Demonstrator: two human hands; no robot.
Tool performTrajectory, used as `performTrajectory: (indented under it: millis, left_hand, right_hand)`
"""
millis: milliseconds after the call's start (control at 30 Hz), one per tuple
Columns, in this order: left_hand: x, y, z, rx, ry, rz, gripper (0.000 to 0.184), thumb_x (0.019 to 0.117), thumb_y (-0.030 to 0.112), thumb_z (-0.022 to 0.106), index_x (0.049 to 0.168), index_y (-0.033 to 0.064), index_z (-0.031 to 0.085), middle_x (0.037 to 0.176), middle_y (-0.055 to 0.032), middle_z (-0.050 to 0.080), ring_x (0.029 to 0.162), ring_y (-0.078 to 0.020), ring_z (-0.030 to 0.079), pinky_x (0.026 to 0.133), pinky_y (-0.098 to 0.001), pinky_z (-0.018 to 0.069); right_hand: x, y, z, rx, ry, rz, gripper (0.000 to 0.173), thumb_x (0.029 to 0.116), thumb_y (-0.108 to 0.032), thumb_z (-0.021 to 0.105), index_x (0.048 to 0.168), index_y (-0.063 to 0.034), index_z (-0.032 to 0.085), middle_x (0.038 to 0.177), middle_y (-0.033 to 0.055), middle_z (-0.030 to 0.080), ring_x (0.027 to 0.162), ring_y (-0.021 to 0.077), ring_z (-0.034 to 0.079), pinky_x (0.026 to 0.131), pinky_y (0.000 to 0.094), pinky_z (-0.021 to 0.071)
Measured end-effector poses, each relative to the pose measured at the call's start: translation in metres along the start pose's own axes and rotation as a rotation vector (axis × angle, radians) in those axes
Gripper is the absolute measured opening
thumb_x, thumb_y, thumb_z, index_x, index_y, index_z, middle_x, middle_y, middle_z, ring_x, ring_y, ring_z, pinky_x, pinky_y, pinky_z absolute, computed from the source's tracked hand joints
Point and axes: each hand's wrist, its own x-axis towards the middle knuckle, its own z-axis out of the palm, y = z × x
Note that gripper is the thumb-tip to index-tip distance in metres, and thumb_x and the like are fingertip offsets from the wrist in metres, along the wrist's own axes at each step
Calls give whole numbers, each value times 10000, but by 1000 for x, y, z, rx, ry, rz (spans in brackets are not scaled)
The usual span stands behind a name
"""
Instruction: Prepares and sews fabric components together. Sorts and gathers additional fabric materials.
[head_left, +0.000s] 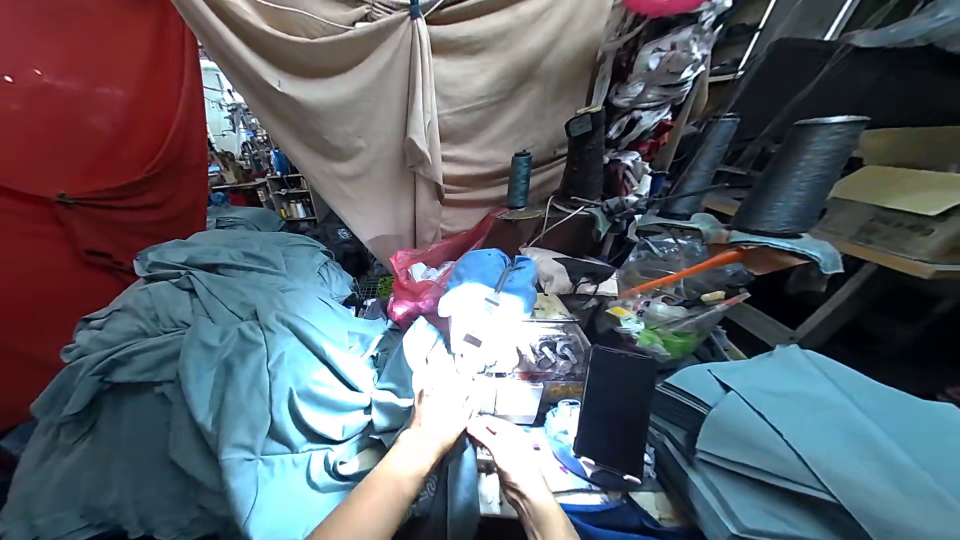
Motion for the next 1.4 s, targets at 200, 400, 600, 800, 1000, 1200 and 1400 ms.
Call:
performTrajectory:
  millis: [200,400,600,800,1000,1200,1400]
  left_hand:
    - [-6,0,-36,49,-159,-126,419,1038,365,497,1253,61,690,1311,-193,654,1260,-374,597,1034,-584,450]
    - [-55,-36,-30,51,-62,23,314,997,281,570,1070,28,742,1102,-184,708,1131,-371,638,1015,-535,456]
    - [-87,-60,9,73,432,237,255,932,307,666,872,84,775,853,-83,727,860,-269,713,791,-470,571]
    - [-100,-35,43,-182,620,321,154,914,278,705,871,159,794,836,-2,747,825,-147,693,794,-345,553]
    - [-102,-30,66,-204,635,334,125,919,253,694,916,188,800,904,7,757,900,-137,698,856,-341,553]
    - [-105,-33,66,-223,624,380,137,949,283,690,929,204,799,875,11,723,885,-116,662,851,-312,520]
    - [-106,-34,70,-246,631,416,104,946,264,703,937,211,791,877,27,714,900,-101,650,876,-296,512]
  right_hand:
    - [-1,-6,2,-63,63,17,168,976,-152,688,904,-4,723,818,45,683,758,88,634,741,297,537]
    - [5,-15,8,-297,103,5,259,963,-170,695,1072,65,708,1020,188,695,961,239,651,895,418,523]
    - [-8,-1,2,-546,124,-44,265,984,-189,643,1040,57,724,1016,215,704,997,320,664,936,507,502]
    - [-58,39,-8,-244,246,-190,120,847,-86,664,893,12,716,790,36,675,718,73,630,689,278,542]
    - [-74,30,-3,294,56,-60,48,873,-41,717,868,-12,679,694,18,664,578,64,606,564,218,531]
    - [-77,30,-6,246,34,-40,88,908,-22,679,842,-28,738,730,-4,697,654,38,633,632,196,535]
    - [-78,30,-8,310,-33,-19,60,899,-17,676,847,-16,706,724,23,696,626,60,631,611,207,536]
